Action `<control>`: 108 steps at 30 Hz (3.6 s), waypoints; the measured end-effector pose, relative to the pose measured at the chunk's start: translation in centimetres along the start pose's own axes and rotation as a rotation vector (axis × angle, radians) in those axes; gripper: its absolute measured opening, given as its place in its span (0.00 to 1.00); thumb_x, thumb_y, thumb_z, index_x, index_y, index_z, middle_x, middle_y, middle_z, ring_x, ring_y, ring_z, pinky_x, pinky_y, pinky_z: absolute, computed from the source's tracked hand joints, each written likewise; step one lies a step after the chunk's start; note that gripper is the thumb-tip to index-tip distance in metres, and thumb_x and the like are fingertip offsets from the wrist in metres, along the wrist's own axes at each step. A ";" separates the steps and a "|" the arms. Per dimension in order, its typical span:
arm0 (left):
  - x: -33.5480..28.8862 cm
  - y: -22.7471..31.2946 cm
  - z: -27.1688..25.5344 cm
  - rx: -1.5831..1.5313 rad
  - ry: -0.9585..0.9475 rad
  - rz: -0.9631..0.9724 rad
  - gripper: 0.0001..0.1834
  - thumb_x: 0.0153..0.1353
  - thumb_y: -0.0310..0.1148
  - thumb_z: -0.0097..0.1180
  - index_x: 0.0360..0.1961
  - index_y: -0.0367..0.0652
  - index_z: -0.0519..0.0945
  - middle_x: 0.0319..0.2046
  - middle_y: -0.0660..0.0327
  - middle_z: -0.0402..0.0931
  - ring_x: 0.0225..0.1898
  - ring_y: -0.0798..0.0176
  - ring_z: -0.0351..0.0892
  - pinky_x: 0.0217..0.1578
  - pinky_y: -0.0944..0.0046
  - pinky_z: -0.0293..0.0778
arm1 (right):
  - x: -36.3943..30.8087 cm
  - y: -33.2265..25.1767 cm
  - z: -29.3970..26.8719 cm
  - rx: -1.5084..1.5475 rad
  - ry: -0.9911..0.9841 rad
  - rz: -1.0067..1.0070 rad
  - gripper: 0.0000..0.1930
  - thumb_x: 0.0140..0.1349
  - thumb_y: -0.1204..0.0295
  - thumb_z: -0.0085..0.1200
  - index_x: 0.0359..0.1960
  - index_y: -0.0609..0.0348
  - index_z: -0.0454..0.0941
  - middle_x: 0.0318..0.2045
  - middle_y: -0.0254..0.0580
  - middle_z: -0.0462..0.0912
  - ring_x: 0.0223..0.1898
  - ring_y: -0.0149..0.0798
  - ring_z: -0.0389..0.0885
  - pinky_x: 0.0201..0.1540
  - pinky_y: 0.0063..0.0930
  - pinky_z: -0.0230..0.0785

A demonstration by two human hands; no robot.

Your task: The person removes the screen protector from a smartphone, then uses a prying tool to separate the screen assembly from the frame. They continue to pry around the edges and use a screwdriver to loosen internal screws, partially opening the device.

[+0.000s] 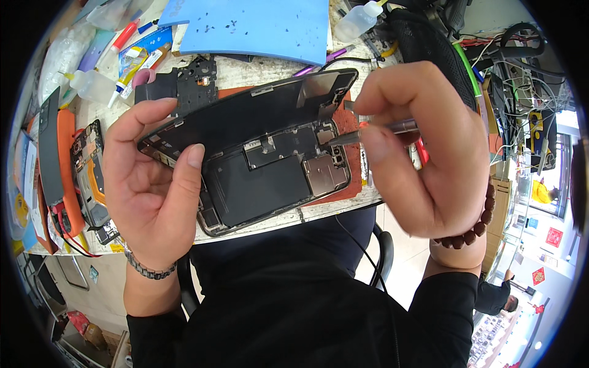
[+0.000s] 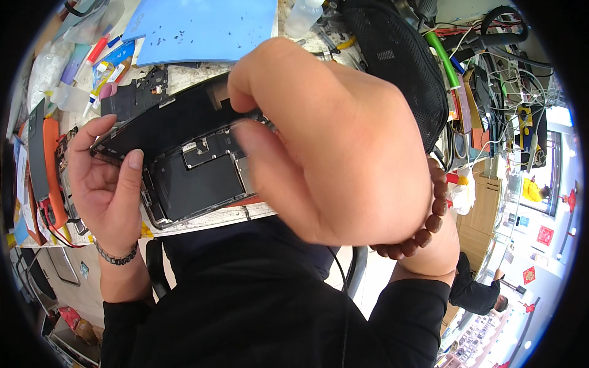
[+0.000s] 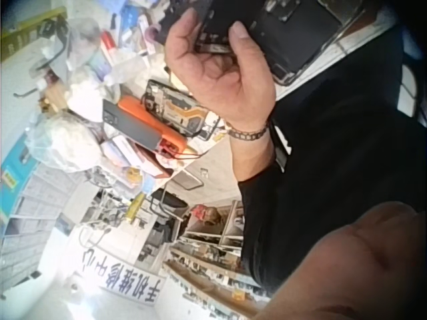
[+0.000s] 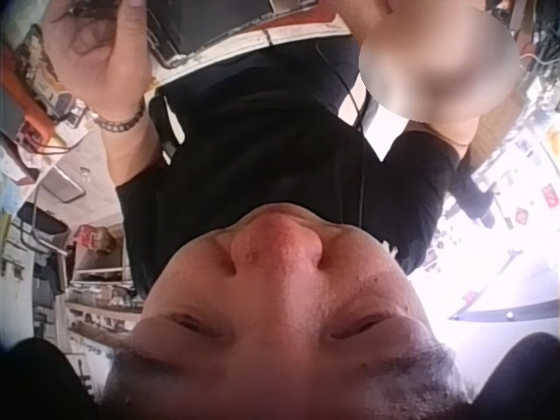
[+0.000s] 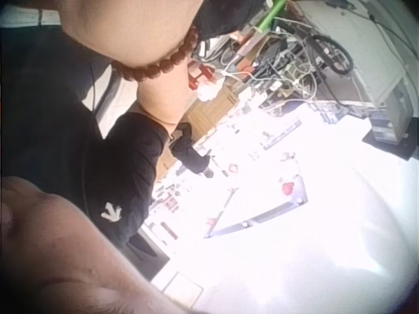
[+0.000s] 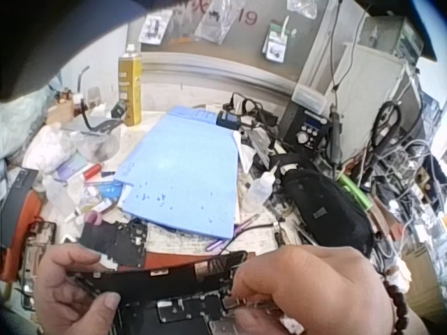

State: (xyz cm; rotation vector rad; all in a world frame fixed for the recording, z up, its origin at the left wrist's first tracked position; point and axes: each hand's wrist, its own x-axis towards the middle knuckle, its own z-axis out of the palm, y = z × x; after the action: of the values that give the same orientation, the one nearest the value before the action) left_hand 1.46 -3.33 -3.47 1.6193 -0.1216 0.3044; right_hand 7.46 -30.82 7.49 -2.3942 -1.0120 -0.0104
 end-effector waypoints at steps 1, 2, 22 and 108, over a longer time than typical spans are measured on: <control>0.0 0.0 0.1 -0.010 0.011 -0.019 0.28 0.72 0.14 0.59 0.72 0.30 0.68 0.59 0.51 0.81 0.49 0.72 0.83 0.45 0.76 0.77 | 0.1 -0.1 -0.1 0.002 -0.014 0.020 0.11 0.68 0.87 0.60 0.50 0.68 0.80 0.39 0.40 0.88 0.40 0.31 0.90 0.43 0.22 0.81; 0.0 0.0 0.1 0.013 0.013 -0.005 0.29 0.72 0.14 0.59 0.72 0.31 0.68 0.58 0.52 0.82 0.47 0.74 0.82 0.44 0.77 0.76 | 0.2 -0.1 -0.2 0.003 -0.028 0.040 0.11 0.68 0.87 0.60 0.50 0.68 0.80 0.39 0.41 0.88 0.39 0.31 0.90 0.43 0.22 0.81; -0.1 0.1 -0.3 0.011 -0.012 -0.005 0.30 0.70 0.12 0.60 0.71 0.28 0.67 0.63 0.46 0.75 0.61 0.62 0.82 0.58 0.68 0.82 | 0.1 0.5 0.1 0.021 0.062 -0.096 0.11 0.63 0.82 0.70 0.45 0.68 0.83 0.36 0.45 0.89 0.32 0.33 0.87 0.33 0.25 0.77; -0.9 -0.2 -0.5 0.065 0.070 0.035 0.21 0.70 0.12 0.61 0.60 0.33 0.71 0.53 0.45 0.83 0.46 0.67 0.84 0.46 0.72 0.79 | -2.1 4.2 4.2 0.286 0.457 -0.054 0.20 0.66 0.93 0.59 0.50 0.61 0.65 0.33 0.39 0.77 0.32 0.27 0.74 0.39 0.20 0.69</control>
State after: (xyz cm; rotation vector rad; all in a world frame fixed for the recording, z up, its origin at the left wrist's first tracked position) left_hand 0.65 -2.95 -3.92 1.6700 -0.0881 0.3951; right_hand 7.96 -32.63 1.44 -1.9777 -0.7975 -0.3880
